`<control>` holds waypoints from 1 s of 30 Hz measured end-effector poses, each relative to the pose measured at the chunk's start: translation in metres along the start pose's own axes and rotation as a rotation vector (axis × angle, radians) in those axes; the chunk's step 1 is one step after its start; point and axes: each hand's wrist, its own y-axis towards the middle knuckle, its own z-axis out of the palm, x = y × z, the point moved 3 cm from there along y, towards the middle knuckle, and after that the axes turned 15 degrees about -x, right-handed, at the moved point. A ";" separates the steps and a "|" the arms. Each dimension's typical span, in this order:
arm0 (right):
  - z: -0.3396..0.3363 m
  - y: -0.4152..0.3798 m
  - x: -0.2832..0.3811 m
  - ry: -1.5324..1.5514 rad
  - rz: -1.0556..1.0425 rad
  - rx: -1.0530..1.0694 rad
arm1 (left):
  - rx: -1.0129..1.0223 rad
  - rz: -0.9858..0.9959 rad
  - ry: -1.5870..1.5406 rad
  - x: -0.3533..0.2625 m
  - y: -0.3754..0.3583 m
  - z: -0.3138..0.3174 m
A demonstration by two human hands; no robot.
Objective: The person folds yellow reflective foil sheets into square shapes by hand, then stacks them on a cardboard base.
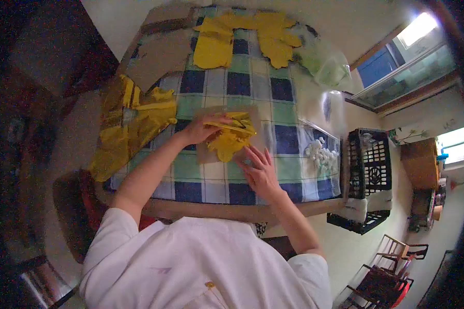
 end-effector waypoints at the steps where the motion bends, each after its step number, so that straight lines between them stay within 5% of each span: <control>1: 0.002 0.003 -0.001 0.001 -0.022 0.024 | 0.006 -0.030 -0.021 0.000 0.000 0.000; 17: 0.016 0.023 -0.005 0.085 -0.092 0.037 | -0.004 -0.013 -0.013 0.002 0.004 0.000; 23: 0.025 0.041 -0.007 0.156 0.040 -0.093 | 0.022 -0.005 -0.024 -0.002 0.006 -0.001; 30: 0.035 0.051 0.003 -0.268 0.076 -0.263 | 0.018 -0.033 -0.051 0.004 0.004 0.000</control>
